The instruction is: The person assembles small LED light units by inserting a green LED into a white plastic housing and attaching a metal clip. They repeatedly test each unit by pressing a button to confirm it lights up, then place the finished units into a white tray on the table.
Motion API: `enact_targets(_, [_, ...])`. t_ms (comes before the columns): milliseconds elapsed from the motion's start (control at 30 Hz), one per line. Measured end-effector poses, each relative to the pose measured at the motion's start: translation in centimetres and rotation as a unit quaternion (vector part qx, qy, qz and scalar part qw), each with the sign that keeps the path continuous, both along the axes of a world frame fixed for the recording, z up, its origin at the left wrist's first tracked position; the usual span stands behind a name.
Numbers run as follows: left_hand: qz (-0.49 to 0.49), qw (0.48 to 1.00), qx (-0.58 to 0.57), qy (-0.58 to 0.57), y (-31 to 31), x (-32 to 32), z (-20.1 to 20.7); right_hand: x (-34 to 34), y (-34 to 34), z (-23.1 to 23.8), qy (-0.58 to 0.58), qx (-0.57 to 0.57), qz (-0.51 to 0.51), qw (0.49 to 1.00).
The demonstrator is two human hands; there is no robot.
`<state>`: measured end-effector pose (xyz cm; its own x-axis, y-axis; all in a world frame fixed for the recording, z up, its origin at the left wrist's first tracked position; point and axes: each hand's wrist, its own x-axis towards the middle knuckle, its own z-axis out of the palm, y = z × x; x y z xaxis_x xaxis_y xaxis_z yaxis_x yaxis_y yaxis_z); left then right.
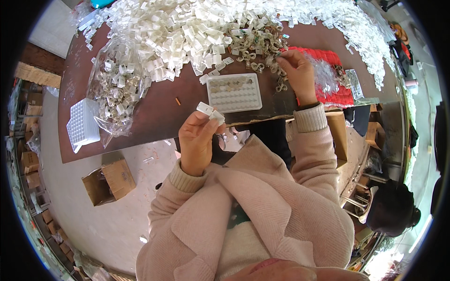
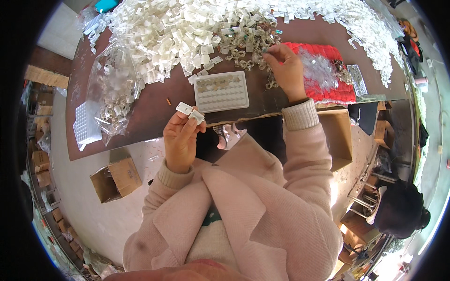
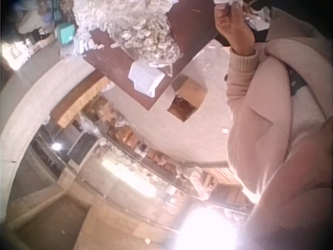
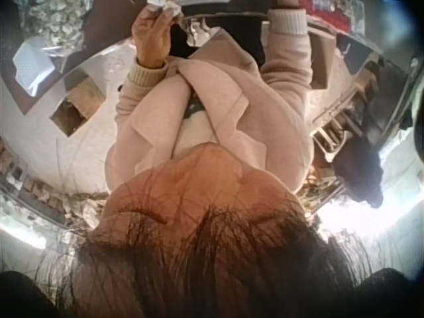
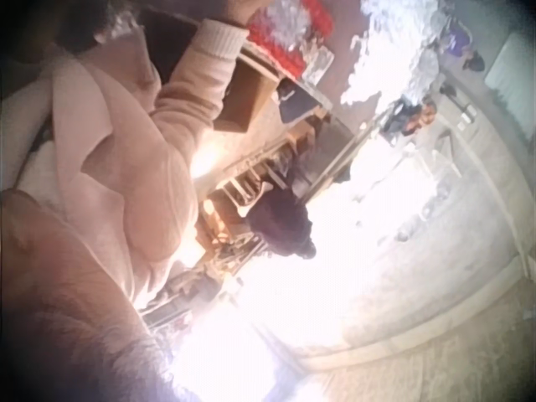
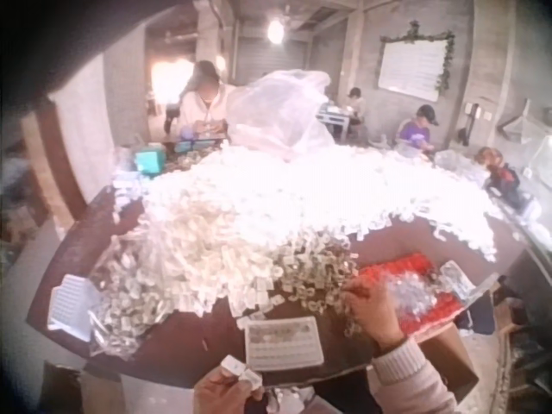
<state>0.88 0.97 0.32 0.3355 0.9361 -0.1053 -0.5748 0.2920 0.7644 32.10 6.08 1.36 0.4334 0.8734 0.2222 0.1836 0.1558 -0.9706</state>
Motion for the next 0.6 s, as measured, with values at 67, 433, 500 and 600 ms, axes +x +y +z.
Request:
enact_targets(67, [-0.012,1.0,0.012,0.0,-0.1,0.1,0.0,0.3,-0.6,-0.2,-0.036,-0.056,0.008,0.998])
enact_targets(433, [-0.036,0.999,0.002,0.003,-0.7,0.0,0.0,1.0,-1.4,0.4,0.124,0.027,0.021,0.992])
enact_targets(500, [-0.043,0.999,0.002,-0.001,-0.7,0.2,0.1,-0.5,-2.1,1.4,0.151,0.048,0.017,0.987])
enact_targets(600, [-0.062,0.997,0.018,-0.031,-0.7,0.4,0.5,-3.6,-4.6,3.4,0.046,0.035,0.088,0.994])
